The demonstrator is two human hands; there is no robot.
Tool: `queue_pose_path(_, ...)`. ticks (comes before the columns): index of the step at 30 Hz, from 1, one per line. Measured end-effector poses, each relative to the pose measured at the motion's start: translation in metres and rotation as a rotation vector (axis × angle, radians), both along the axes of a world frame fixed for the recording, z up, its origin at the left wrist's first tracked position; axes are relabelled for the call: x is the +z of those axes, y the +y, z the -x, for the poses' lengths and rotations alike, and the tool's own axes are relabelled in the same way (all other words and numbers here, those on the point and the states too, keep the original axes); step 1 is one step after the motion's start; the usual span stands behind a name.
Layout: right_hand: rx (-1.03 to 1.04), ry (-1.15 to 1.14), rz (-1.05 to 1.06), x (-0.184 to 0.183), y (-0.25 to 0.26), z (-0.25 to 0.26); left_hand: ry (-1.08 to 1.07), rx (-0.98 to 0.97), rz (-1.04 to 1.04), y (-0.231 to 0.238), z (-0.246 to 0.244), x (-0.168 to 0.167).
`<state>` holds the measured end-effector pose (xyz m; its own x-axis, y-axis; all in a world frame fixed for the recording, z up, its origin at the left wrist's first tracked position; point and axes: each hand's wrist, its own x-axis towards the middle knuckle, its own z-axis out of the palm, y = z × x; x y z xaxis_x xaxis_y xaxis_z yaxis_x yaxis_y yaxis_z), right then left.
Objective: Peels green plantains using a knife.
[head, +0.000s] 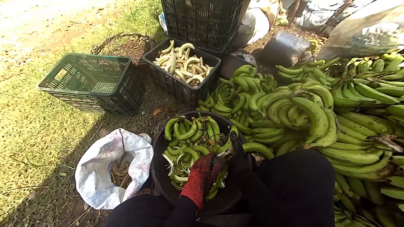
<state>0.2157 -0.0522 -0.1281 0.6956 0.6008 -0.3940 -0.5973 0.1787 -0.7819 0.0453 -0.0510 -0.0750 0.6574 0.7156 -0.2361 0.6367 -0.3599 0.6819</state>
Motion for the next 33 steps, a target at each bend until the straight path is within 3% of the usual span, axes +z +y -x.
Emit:
queue_pose_path(4,0.078,0.038,-0.120,0.017,-0.005,0.010,-0.065,-0.013,-0.018,0.001,0.007,-0.006)
queue_pose_path(8,0.101,0.072,-0.153,0.034,-0.009,0.014,-0.046,0.154,0.067,0.013,0.024,-0.026)
queue_pose_path(11,0.184,0.056,-0.133,0.034,-0.009,0.003,-0.080,0.208,0.168,0.014,0.029,-0.020)
queue_pose_path(15,0.317,-0.306,-0.041,0.035,-0.013,-0.006,-0.155,0.148,0.308,0.009,0.024,0.003)
queue_pose_path(17,0.384,-0.440,-0.017,0.032,-0.012,-0.012,-0.142,0.071,0.279,0.009,0.022,0.011)
queue_pose_path(20,0.468,-0.562,-0.244,-0.010,0.000,-0.029,-0.124,-0.008,0.167,0.012,0.023,0.012)
queue_pose_path(24,0.541,-0.407,-0.057,0.040,-0.004,-0.010,-0.080,0.001,0.061,0.019,0.021,0.005)
queue_pose_path(27,0.532,-0.210,0.166,0.056,-0.016,0.017,-0.014,0.140,-0.194,0.022,0.019,-0.004)
queue_pose_path(29,0.645,-0.108,0.239,0.047,-0.020,0.032,0.007,0.299,-0.324,0.033,0.019,-0.005)
queue_pose_path(33,0.863,-0.065,0.248,0.022,-0.035,0.046,-0.084,0.546,-0.306,0.055,0.030,-0.003)
